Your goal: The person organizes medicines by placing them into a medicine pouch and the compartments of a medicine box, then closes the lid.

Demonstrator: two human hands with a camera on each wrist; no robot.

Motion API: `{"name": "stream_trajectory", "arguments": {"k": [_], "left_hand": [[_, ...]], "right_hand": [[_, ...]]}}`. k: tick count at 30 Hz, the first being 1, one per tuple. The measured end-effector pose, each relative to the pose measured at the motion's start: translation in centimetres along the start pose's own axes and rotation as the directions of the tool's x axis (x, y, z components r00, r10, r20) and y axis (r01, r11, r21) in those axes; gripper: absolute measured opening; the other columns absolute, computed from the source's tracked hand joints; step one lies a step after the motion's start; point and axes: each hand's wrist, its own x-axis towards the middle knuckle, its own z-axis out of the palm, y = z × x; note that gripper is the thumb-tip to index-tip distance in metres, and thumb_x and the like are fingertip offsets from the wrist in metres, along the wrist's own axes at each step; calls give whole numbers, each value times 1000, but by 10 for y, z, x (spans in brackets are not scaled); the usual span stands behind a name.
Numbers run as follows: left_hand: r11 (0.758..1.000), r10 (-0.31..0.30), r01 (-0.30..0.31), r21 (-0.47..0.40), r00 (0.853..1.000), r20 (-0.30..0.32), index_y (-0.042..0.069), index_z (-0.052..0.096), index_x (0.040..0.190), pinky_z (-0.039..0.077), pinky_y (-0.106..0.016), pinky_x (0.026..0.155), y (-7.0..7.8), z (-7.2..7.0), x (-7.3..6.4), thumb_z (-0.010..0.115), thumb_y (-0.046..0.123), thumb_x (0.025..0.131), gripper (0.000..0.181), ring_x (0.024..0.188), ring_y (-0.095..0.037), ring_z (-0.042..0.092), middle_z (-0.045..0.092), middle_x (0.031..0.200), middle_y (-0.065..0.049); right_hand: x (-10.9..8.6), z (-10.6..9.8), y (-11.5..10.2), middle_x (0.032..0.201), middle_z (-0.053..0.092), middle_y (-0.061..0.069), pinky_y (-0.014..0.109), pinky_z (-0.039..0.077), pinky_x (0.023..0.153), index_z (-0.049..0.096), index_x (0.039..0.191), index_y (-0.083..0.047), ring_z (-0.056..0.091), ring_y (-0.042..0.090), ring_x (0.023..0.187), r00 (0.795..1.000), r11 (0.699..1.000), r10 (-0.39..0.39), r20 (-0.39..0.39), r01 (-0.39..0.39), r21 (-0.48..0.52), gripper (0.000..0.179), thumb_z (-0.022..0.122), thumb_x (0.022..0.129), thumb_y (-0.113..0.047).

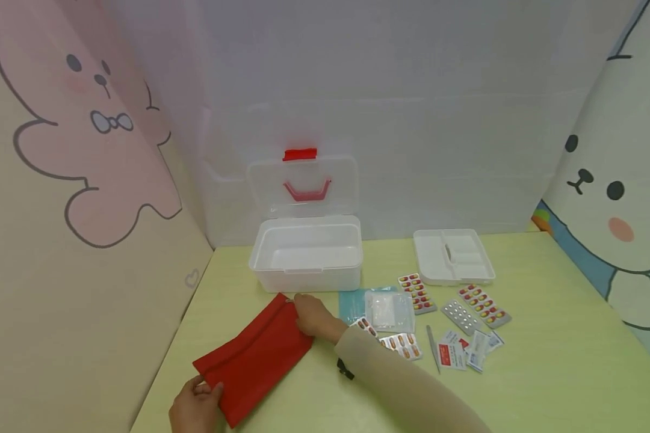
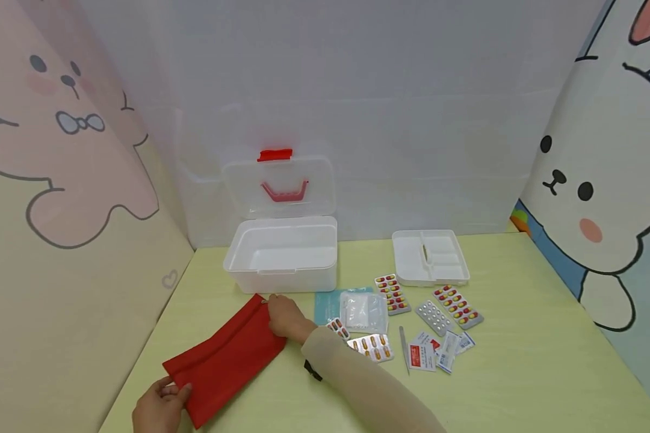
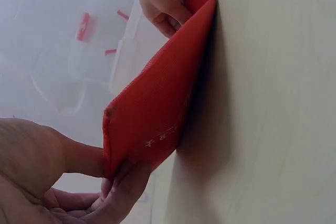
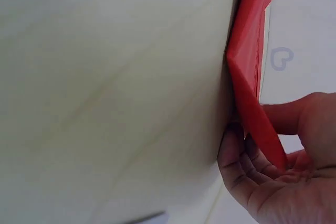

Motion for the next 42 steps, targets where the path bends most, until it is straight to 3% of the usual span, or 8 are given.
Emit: {"name": "stream_trajectory", "arguments": {"k": [5,8,12,17,26,34,38,42], "left_hand": [[1000,0,0,-12,998,-63,-12,65,103,43,-26,53,-1,0,-4,67,16,90,31,60,-16,60,69,77,-18],[1000,16,-17,-13,994,-109,-10,66,99,45,-27,53,-1,0,-5,66,15,90,26,61,-19,63,71,79,-20],[999,34,-37,-19,984,-174,-8,67,96,45,-28,53,-2,-3,-7,66,14,89,24,57,-16,62,72,77,-20],[999,35,-42,-27,973,-227,-8,68,93,42,-26,51,-1,-9,-8,67,16,88,25,52,-10,58,72,73,-19],[994,-34,13,-112,982,-187,-6,66,95,45,-23,48,-2,-23,-9,65,18,89,25,51,-6,58,71,70,-13],[980,108,-147,-135,959,-262,-4,66,100,46,-16,49,26,-31,-3,65,16,93,20,54,11,51,72,86,-23],[959,199,-247,-140,936,-291,-3,66,103,45,-9,50,42,-33,1,65,14,94,19,58,19,47,72,92,-25],[923,296,-356,-147,899,-321,-3,66,103,44,-6,52,58,-36,5,65,11,93,17,61,23,46,72,93,-25]], "right_hand": [[1,3,-2,83,59,9,24,45,53,54,113,2,51,16,64,994,991,104,-8,-103,87,27,63,91,-11],[0,2,0,72,55,6,24,40,51,60,91,1,46,16,58,994,990,107,-27,-104,97,15,65,90,-13],[-1,-1,3,65,50,2,25,38,53,55,68,-8,43,14,59,996,991,53,-73,-44,124,24,65,89,-14],[-4,-10,2,81,62,4,26,43,62,62,86,-7,50,15,70,992,978,17,-125,9,207,9,65,91,-14],[-18,-38,-11,87,70,8,22,45,61,65,93,-8,57,16,71,977,954,-46,-209,105,281,6,66,92,-13],[-27,-72,-9,87,72,7,23,47,61,66,98,-9,60,16,71,927,946,-88,-365,193,260,8,66,93,-15],[-28,-87,-3,87,75,9,26,50,63,65,95,-9,66,19,73,902,940,-98,-421,223,260,6,66,93,-14],[-29,-101,4,90,76,8,27,51,66,64,93,-9,68,19,75,881,928,-83,-465,239,287,5,66,92,-13]]}}
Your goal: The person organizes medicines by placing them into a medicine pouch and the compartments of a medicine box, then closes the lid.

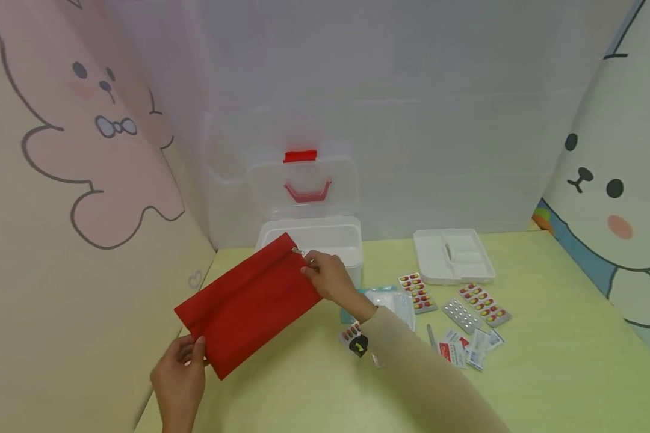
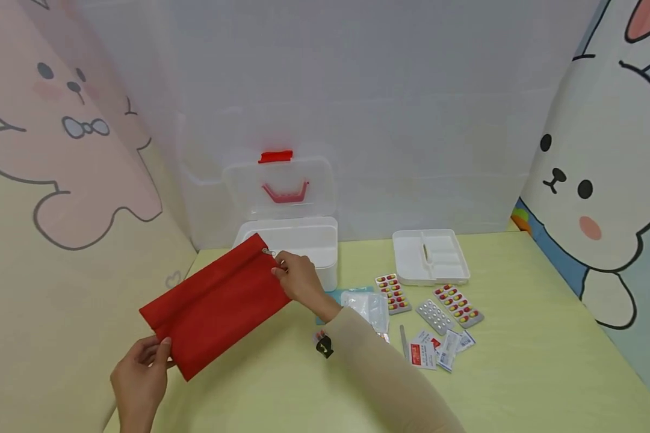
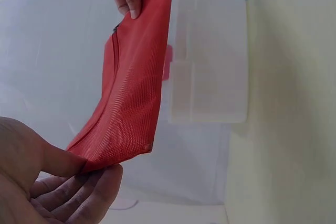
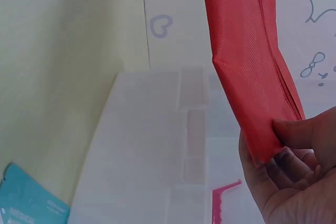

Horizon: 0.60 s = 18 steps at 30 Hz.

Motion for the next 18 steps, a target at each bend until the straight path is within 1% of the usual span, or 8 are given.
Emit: {"name": "stream_trajectory", "arguments": {"k": [5,8,13,18], "left_hand": [[991,102,-103,-83,995,-23,-3,68,101,45,-5,55,21,3,12,66,8,92,14,64,24,50,73,90,-24],[978,155,-160,-136,987,-45,-2,68,100,46,-5,58,35,9,19,67,8,91,13,65,21,53,73,88,-21],[942,245,-258,-217,966,-86,-3,68,101,45,-3,63,61,25,32,66,8,92,14,69,16,55,73,89,-19],[903,292,-310,-296,951,-106,-3,69,101,46,-4,64,87,38,41,66,8,92,14,70,14,57,73,89,-18]], "right_hand": [[3,-21,2,91,76,11,31,55,69,64,94,-8,70,21,77,997,998,4,-74,0,65,4,65,93,-12],[3,-37,2,93,75,11,34,56,70,63,97,-8,70,22,80,993,997,11,-117,-2,80,6,64,94,-13],[4,-66,4,100,75,15,39,59,74,64,104,-7,72,27,86,981,995,35,-192,-16,96,12,62,96,-15],[0,-92,8,104,74,18,43,59,75,63,107,-4,73,31,90,966,993,41,-254,-11,117,15,61,97,-14]]}}
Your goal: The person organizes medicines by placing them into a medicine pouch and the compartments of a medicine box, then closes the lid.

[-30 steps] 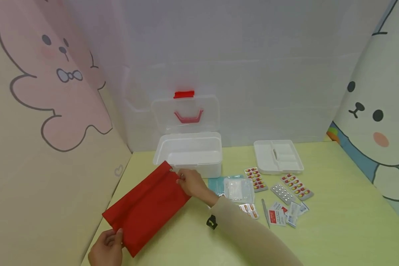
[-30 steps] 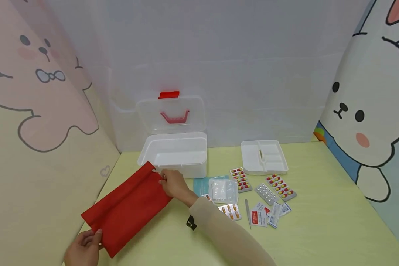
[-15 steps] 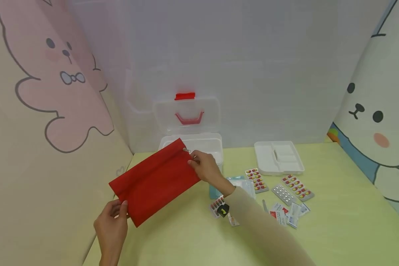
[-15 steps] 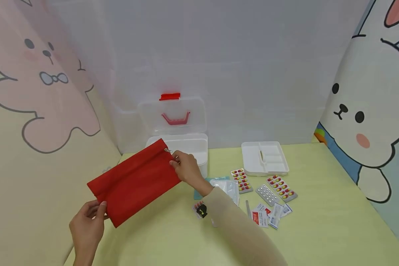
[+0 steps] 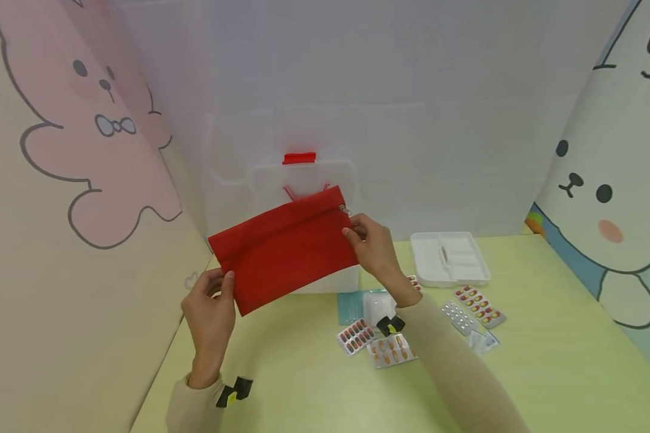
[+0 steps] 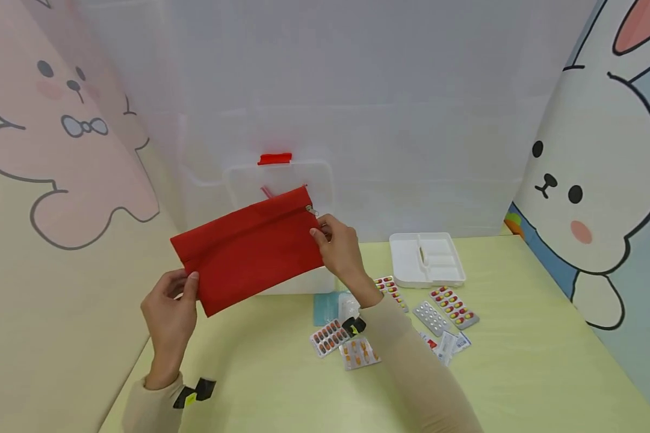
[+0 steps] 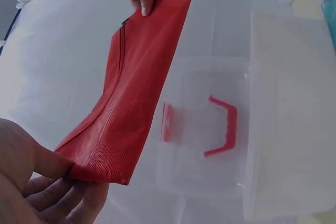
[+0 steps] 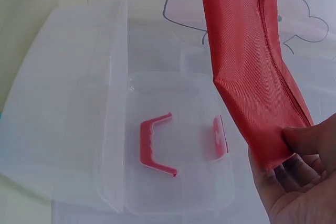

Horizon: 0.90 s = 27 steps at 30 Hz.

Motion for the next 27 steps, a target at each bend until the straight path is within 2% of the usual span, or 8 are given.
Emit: {"name": "stream_trajectory", "arguments": {"k": [8,13,17,21,24,27], "left_hand": [[990,74,-69,-122,997,38,-3,69,99,48,-7,66,17,22,13,67,10,92,15,73,8,61,73,88,-17],[977,58,-39,-208,995,85,-3,68,98,51,-10,63,21,28,14,68,9,91,14,73,5,63,72,87,-17],[952,55,-4,-307,986,155,-4,67,101,55,-15,66,22,38,14,68,9,91,17,76,1,66,72,92,-19],[916,82,8,-401,975,207,-5,66,104,57,-19,71,25,51,14,67,10,92,19,82,-2,68,71,98,-22],[891,96,15,-454,970,221,-5,66,105,57,-20,73,27,60,13,66,9,93,19,83,-3,68,70,100,-25],[869,92,37,-493,968,235,-6,65,104,57,-20,71,26,69,11,67,8,92,18,81,-4,68,70,98,-23]], "right_hand": [[-5,-38,-1,104,73,20,46,59,73,63,109,-2,72,34,91,997,1000,8,-73,-6,30,16,62,96,-12],[-11,-56,-1,108,72,21,48,58,76,62,113,-2,71,36,98,997,1000,21,-69,-21,5,21,61,97,-15],[-18,-73,2,109,72,21,48,58,79,64,114,-2,70,37,101,994,997,72,-81,-74,-30,24,63,96,-17],[-26,-90,7,110,72,19,32,58,80,65,118,-3,70,32,101,987,990,126,-101,-131,-48,29,62,97,-23],[-33,-100,10,111,71,17,17,53,77,65,121,-5,69,21,96,986,991,136,-100,-137,-5,33,61,97,-28],[-41,-108,13,110,71,16,12,52,75,65,121,-4,65,9,90,985,991,130,-110,-127,29,36,60,98,-31]]}}
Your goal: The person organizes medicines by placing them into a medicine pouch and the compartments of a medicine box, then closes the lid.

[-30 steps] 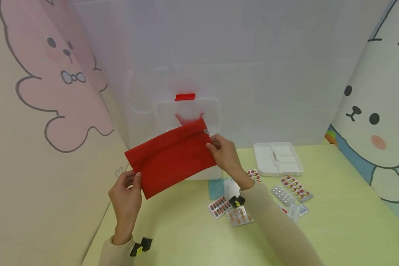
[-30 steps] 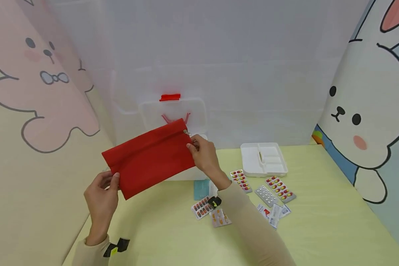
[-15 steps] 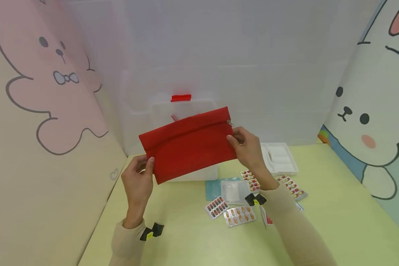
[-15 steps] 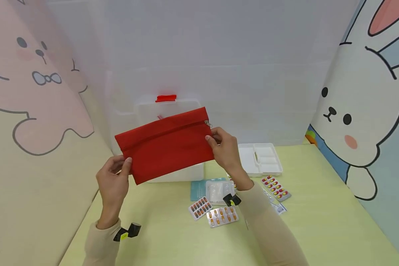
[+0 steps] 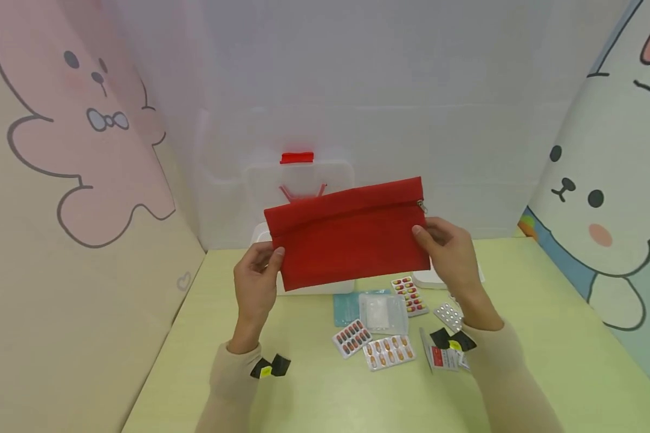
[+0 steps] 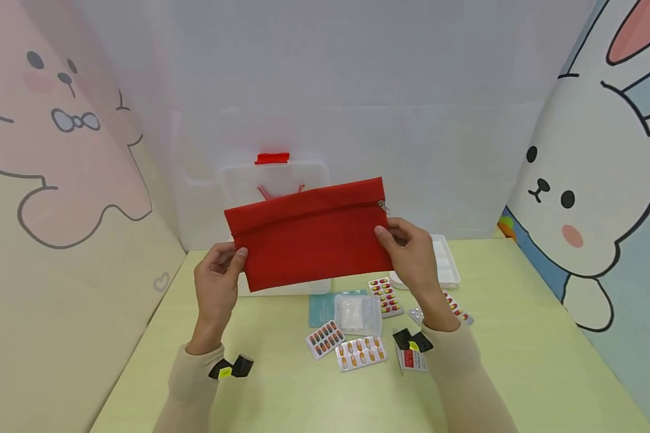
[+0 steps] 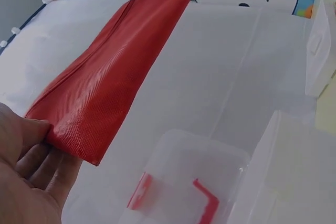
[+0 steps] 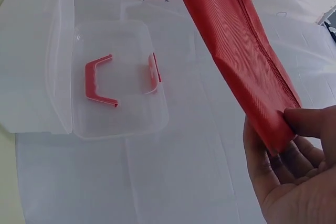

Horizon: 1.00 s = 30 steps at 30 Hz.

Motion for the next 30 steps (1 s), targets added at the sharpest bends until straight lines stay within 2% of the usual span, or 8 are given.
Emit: {"name": "stream_trajectory", "arguments": {"k": [3,6,9,15,21,25,30], "left_hand": [[1000,-15,15,-25,1000,0,-7,66,102,56,-19,71,-6,10,-2,67,6,91,17,78,-4,67,72,94,-12],[998,-29,28,-59,1000,-12,-8,65,99,55,-18,72,-12,18,-5,68,4,90,16,77,-3,66,71,89,5],[995,-33,30,-99,999,-25,-10,64,98,54,-17,73,-19,24,-9,68,2,89,16,77,-2,65,69,87,15],[986,-33,30,-163,999,-17,-12,61,99,54,-17,71,-35,34,-19,67,2,90,18,76,-3,64,69,89,13],[984,-68,66,-168,998,-7,-12,62,99,53,-17,71,-53,40,-28,66,0,91,15,77,-3,64,68,88,13],[986,-81,81,-144,997,4,-11,63,101,54,-17,74,-57,42,-29,65,-2,91,14,81,-4,65,69,92,13],[992,-61,63,-111,998,18,-11,65,101,54,-17,75,-54,43,-25,65,-3,90,13,81,-3,65,69,92,15]], "right_hand": [[-6,-7,6,105,70,7,13,52,76,65,120,-4,63,3,88,1000,1000,6,-18,-6,28,36,59,98,-32],[-10,-12,12,99,68,-8,13,53,77,64,120,-2,63,4,88,999,997,38,-19,-36,70,38,58,98,-33],[-15,-13,19,98,66,-18,13,53,79,62,122,-1,63,4,90,997,988,82,-5,-81,130,40,59,98,-33],[-22,-13,35,107,65,-19,15,53,80,58,130,-2,64,3,95,995,975,104,2,-102,196,42,60,98,-28],[-28,-8,49,106,65,-21,17,55,77,55,135,-1,64,2,95,995,973,99,-6,-96,209,45,58,99,-27],[-31,-6,50,98,66,-24,17,56,73,58,131,3,64,1,90,992,974,107,-62,-93,207,41,58,99,-24],[-29,1,48,87,71,-18,20,57,63,67,117,1,69,3,75,973,948,138,-185,-76,309,29,62,96,-19]]}}
